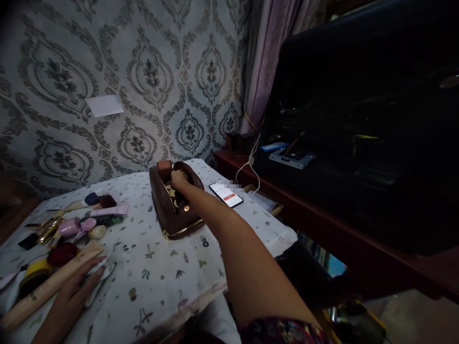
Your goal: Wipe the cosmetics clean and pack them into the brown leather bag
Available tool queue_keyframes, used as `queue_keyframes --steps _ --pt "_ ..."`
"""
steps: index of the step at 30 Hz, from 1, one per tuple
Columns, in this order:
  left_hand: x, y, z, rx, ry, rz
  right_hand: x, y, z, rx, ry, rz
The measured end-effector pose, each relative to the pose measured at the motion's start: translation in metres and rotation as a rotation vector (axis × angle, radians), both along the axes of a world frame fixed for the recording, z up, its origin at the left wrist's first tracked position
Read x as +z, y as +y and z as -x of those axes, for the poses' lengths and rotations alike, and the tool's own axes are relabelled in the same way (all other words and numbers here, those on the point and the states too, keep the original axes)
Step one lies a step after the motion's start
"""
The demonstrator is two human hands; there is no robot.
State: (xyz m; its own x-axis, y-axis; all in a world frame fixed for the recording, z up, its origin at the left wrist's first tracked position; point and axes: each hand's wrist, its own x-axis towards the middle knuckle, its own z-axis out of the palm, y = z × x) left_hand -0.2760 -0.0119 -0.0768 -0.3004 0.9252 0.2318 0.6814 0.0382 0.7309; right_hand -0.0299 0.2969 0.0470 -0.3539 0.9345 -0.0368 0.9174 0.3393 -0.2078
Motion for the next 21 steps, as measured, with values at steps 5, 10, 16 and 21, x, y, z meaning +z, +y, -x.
queue_keyframes --steps 5,10,16,21 --pt "0.0 0.001 -0.006 0.039 -0.047 -0.005 -0.004 -0.001 -0.001 0.002 -0.002 -0.046" --pt "0.005 0.0 -0.01 0.042 -0.064 0.006 -0.003 -0.003 -0.001 0.002 -0.024 -0.065" --pt "0.009 -0.001 -0.015 0.022 -0.053 -0.002 0.003 -0.011 -0.003 0.009 -0.059 -0.078" --pt "0.015 -0.001 -0.018 0.013 -0.053 0.018 0.02 -0.014 -0.004 0.007 -0.042 -0.086"
